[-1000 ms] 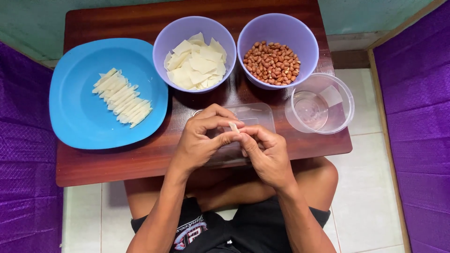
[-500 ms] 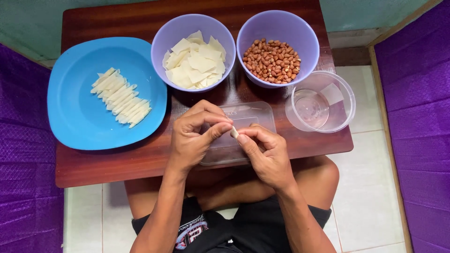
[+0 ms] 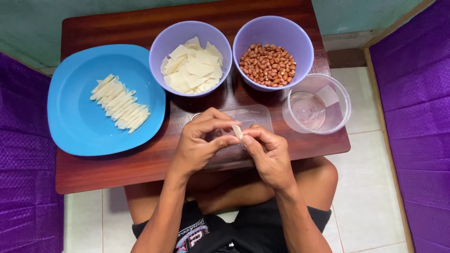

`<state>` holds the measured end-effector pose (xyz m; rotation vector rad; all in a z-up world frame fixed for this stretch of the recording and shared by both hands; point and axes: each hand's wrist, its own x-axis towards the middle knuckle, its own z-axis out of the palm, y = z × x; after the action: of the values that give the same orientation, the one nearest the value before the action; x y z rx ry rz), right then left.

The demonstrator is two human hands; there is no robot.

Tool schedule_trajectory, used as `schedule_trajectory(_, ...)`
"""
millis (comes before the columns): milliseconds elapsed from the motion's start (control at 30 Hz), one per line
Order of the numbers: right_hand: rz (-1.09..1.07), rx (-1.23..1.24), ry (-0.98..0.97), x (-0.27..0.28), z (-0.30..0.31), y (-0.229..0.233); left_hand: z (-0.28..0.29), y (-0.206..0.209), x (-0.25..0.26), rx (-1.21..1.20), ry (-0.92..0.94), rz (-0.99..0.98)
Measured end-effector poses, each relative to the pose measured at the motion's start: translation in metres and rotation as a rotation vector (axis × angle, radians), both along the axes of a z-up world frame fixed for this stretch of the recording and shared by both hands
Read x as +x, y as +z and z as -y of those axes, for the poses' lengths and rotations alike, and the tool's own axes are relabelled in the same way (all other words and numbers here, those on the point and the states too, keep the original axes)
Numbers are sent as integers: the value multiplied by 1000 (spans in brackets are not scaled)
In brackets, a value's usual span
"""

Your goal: A person is manually wrapping individual peanuts in small pieces of dough or wrappers and placing them on a plate.

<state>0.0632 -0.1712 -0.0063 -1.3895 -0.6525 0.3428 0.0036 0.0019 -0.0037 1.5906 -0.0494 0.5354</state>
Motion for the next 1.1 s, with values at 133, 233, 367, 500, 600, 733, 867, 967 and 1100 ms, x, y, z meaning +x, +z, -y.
schedule_trajectory(133,39,12,-8,0,-2,6,3,-2,0,-9,-16,-9)
schedule_trajectory(233,139,-20,-4,1,-1,10,1,-3,1,6,-29,-17)
schedule_trajectory(367,177,-24,53,5,1,7,1,0,0,-10,-70,-26)
schedule_trajectory(500,165,-37,76,8,1,7,1,5,-1,-15,-111,-33)
schedule_trajectory(600,158,-32,72,5,-1,8,1,6,2,-47,-107,-19)
schedule_trajectory(733,154,-19,88,5,-1,9,-4,6,3,-95,-64,-4)
schedule_trajectory(867,152,-18,74,5,-1,8,-1,4,4,-22,-86,19)
schedule_trajectory(967,145,13,47,3,-2,2,0,1,0,-39,5,-1)
schedule_trajectory(1100,98,133,-36,3,-1,-4,15,6,-6,-29,28,-89)
